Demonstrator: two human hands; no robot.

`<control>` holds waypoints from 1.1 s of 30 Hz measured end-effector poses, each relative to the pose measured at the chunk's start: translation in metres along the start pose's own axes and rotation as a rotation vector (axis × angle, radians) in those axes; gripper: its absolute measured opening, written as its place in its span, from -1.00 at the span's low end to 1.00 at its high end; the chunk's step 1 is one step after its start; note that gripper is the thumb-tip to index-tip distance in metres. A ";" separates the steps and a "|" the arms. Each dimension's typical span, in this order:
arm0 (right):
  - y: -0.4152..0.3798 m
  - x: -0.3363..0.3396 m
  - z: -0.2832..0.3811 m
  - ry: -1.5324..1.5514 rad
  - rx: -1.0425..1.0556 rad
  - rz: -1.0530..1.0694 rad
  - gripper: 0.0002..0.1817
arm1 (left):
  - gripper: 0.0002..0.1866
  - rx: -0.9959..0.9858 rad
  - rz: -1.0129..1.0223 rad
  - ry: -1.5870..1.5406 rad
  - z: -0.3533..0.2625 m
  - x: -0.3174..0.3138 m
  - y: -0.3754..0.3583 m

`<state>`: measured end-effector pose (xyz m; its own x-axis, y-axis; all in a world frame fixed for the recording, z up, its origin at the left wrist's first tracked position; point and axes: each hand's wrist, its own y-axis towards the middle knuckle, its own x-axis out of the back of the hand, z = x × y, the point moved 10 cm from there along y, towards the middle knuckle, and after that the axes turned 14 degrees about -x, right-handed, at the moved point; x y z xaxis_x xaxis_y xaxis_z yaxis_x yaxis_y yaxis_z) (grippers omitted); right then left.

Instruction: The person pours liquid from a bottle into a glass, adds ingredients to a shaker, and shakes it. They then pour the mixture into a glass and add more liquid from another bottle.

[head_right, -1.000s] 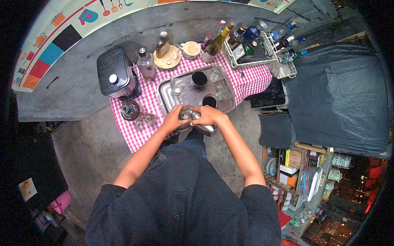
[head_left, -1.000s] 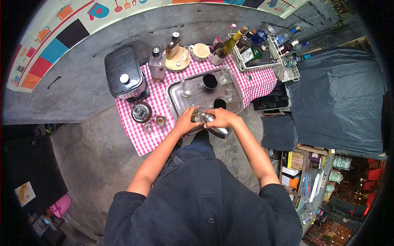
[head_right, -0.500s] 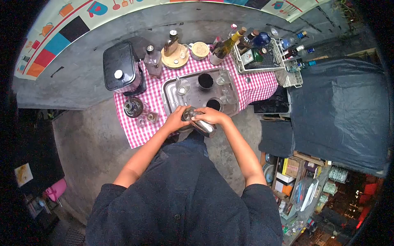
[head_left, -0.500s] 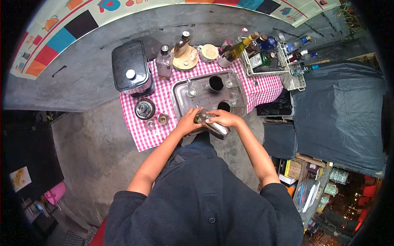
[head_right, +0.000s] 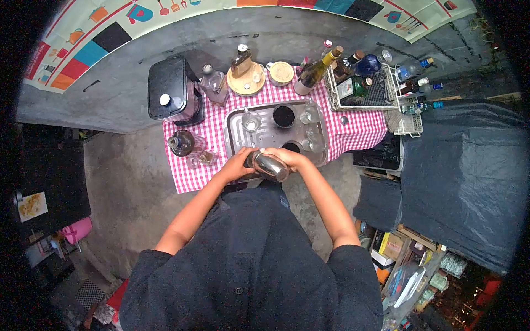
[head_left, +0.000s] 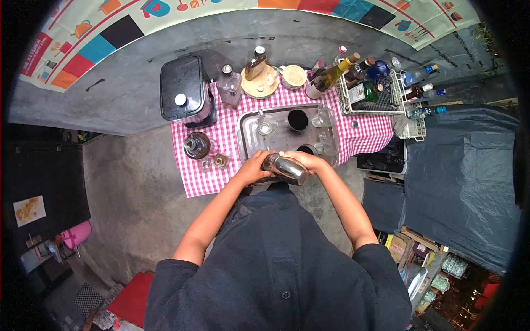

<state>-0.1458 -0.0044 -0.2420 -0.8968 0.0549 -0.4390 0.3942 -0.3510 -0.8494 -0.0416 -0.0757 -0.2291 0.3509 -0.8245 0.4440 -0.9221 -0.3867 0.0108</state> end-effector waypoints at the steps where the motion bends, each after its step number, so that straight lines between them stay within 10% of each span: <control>1: 0.000 0.001 0.001 0.002 0.001 0.007 -0.52 | -0.13 -0.004 -0.008 -0.007 -0.002 0.001 0.001; 27: -0.007 -0.010 0.016 -0.639 0.051 -0.195 -0.37 | -0.19 -0.024 0.030 0.045 -0.005 0.001 0.004; 33: -0.030 -0.003 0.023 -0.796 0.031 -0.598 -0.10 | -0.20 -0.093 0.006 0.045 -0.008 0.003 0.006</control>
<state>-0.1599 -0.0156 -0.2082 -0.8240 -0.4086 0.3926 -0.1613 -0.4952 -0.8537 -0.0468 -0.0773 -0.2204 0.3401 -0.8064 0.4838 -0.9359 -0.3402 0.0908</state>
